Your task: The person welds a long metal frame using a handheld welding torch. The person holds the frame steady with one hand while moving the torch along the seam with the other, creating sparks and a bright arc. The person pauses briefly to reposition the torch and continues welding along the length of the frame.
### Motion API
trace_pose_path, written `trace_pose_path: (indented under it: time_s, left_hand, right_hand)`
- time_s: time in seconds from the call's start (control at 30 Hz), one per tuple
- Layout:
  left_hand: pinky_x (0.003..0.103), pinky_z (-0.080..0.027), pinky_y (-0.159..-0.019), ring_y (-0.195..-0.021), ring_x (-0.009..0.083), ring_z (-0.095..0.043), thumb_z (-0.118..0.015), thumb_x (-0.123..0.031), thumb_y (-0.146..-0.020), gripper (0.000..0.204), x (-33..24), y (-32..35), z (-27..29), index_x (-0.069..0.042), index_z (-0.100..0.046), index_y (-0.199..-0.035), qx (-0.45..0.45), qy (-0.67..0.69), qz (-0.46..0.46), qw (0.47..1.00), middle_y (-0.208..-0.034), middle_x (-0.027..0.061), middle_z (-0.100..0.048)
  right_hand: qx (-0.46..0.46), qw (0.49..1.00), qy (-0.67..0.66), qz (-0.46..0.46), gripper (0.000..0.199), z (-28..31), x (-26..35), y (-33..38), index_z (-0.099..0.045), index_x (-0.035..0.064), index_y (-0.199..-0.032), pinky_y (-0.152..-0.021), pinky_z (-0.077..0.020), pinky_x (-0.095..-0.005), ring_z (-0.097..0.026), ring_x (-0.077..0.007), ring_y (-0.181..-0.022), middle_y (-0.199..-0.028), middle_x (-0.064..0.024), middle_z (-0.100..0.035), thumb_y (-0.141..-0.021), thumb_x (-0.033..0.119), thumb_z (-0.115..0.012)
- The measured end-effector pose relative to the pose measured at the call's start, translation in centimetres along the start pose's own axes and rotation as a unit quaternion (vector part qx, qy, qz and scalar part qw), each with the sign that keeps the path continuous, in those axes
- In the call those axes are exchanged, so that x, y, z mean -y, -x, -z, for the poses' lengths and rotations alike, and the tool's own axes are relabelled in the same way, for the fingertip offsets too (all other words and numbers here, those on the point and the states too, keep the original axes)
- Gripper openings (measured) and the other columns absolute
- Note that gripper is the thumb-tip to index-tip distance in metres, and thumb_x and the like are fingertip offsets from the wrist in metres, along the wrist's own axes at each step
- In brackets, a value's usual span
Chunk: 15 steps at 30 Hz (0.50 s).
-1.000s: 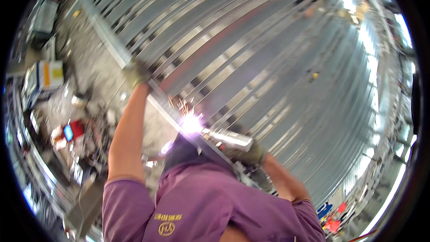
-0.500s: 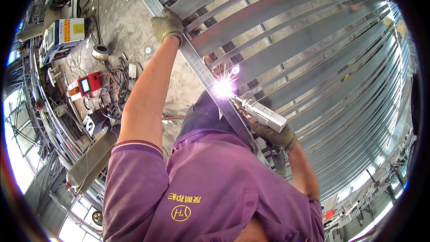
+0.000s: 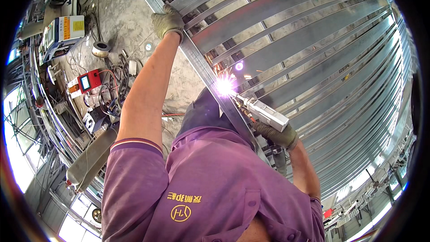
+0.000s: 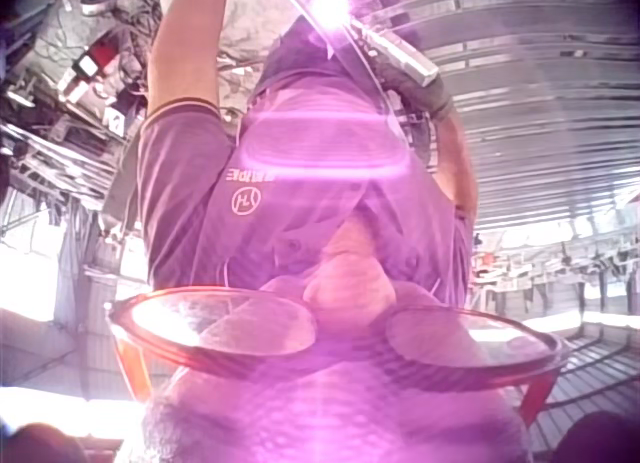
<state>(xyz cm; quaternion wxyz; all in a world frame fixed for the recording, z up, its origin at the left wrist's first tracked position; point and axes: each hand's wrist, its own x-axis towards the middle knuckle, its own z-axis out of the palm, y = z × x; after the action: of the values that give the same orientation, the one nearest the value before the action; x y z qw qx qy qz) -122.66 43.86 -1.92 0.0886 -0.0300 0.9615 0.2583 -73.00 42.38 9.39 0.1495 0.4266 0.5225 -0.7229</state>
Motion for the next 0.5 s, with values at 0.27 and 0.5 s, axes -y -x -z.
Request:
trace_pose_path:
  time_s: [0.27, 0.5]
  left_hand:
    - [0.057, -0.054, -0.110, -0.130, 0.0515, -0.067, -0.055, -0.059, -0.108, 0.077, -0.1, 0.1, 0.4, 0.007, -0.052, -0.146, 0.027, -0.002, 0.002, 1.000, -0.142, 0.0353, -0.066]
    - [0.056, -0.053, -0.112, -0.132, 0.0515, -0.066, -0.055, -0.058, -0.108, 0.076, -0.5, 0.5, 0.7, 0.008, -0.052, -0.146, 0.034, 0.006, 0.002, 0.999, -0.143, 0.0352, -0.065]
  right_hand:
    - [-0.005, 0.999, -0.014, 0.041, 0.055, 0.0, -1.5, -0.1, -0.074, 0.0042, -0.142, -0.089, -0.0623, -0.0323, -0.073, -0.0117, -0.104, -0.120, -0.0067, -0.082, -0.096, 0.028, -0.093]
    - [0.002, 0.999, -0.015, 0.037, 0.056, 0.0, -1.7, -0.1, -0.073, 0.0045, -0.143, -0.088, -0.0618, -0.0316, -0.073, -0.0110, -0.102, -0.118, -0.0064, -0.082, -0.097, 0.029, -0.093]
